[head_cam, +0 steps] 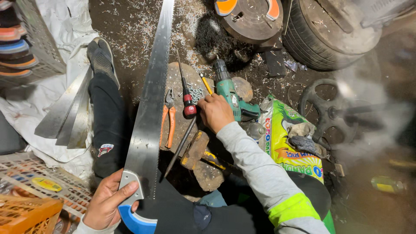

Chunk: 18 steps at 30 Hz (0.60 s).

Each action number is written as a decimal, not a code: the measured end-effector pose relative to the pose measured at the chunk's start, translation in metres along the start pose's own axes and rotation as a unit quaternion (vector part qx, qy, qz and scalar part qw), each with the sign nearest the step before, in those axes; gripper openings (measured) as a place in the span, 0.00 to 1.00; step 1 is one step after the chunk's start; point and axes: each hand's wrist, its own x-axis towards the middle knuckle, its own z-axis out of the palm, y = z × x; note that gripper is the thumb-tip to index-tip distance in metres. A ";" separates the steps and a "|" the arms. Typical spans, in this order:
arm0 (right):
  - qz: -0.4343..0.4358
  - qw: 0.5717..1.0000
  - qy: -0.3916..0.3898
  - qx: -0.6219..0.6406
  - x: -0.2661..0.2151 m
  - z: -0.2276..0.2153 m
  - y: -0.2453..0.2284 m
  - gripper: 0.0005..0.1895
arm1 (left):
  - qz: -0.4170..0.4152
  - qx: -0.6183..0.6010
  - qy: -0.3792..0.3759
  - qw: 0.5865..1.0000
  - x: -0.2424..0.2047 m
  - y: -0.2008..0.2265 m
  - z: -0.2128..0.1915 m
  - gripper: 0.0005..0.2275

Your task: The person uses a screwdriver to tighten screws on a hand saw blade, then uses a hammer and punch to set rivets into the blade. They repeatedly adjust the blade and tools while seated on the floor.

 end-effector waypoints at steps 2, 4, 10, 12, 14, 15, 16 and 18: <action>0.011 1.000 0.004 0.011 0.003 -0.007 -0.004 0.12 | 0.004 -0.007 0.009 1.000 0.004 0.001 0.007 0.11; 0.043 0.996 0.064 0.048 0.002 -0.024 -0.012 0.12 | 0.012 -0.010 0.015 1.000 0.006 0.004 0.015 0.10; 0.084 0.955 0.139 0.248 -0.043 -0.104 -0.069 0.07 | 0.079 -0.013 0.012 0.997 0.032 0.006 0.059 0.08; -0.002 0.954 0.106 0.279 -0.062 -0.122 -0.095 0.11 | 0.095 -0.002 0.010 0.995 0.043 0.005 0.075 0.08; -0.042 0.957 0.081 0.275 -0.068 -0.130 -0.117 0.11 | 0.110 0.004 0.001 0.994 0.050 0.001 0.090 0.07; -0.063 0.958 0.069 0.271 -0.070 -0.133 -0.123 0.11 | 0.119 0.008 -0.004 0.993 0.051 -0.001 0.097 0.07; -0.061 0.962 0.058 0.258 -0.071 -0.134 -0.127 0.11 | 0.132 0.047 0.003 0.990 0.051 -0.004 0.104 0.07; -0.059 0.970 0.035 0.234 -0.072 -0.136 -0.131 0.11 | 0.157 0.126 0.018 0.979 0.050 -0.009 0.114 0.07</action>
